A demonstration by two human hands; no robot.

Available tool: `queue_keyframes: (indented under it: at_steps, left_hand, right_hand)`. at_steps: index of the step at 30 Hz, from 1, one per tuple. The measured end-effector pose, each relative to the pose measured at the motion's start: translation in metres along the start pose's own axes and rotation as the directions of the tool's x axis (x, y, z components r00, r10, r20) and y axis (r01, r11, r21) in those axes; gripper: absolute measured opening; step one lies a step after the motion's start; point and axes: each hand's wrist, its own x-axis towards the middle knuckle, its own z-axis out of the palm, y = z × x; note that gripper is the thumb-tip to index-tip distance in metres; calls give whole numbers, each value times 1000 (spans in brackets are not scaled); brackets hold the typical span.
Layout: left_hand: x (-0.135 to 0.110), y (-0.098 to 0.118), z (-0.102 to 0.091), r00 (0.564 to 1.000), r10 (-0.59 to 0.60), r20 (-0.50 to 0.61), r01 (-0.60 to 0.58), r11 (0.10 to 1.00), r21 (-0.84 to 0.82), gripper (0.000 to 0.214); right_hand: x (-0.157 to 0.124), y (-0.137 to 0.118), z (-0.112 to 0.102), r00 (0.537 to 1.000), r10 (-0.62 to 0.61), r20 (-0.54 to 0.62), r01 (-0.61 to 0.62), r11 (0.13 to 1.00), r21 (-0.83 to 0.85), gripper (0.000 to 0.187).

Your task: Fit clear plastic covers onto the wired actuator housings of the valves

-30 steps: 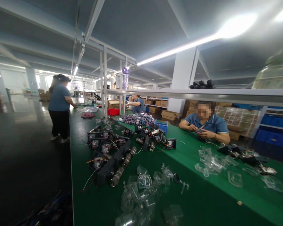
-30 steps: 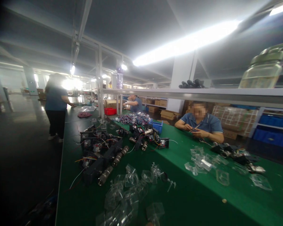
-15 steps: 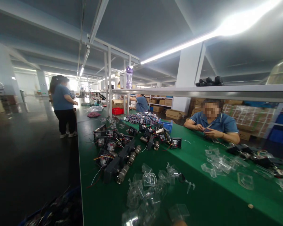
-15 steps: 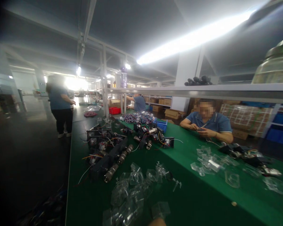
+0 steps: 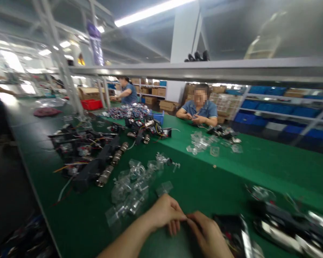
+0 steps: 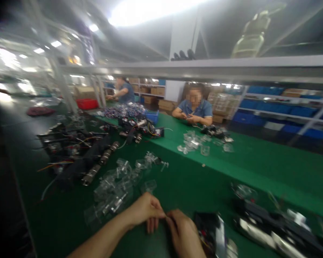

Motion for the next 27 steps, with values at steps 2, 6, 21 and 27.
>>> queue_keyframes:
  at_steps: [2,6,21,27]
  left_hand:
    - [-2,0,-1,999,-8,53,10,1000,-26,34]
    - [-3,0,-8,990,-47,133,54,997,-50,33]
    - [3,-12,-14,970,-123,209,160,973,-167,35]
    - [5,-9,-8,975,-136,173,162,976,-144,32]
  right_hand:
    - [-2,-1,-3,1000,-23,-16,23,999,-28,21]
    - [-3,-4,-3,998,-19,-68,19,1000,5,14]
    - [-5,5,7,968,-177,-179,174,984,-31,12]
    - [-5,9,10,948,-242,-206,229,969,-89,20]
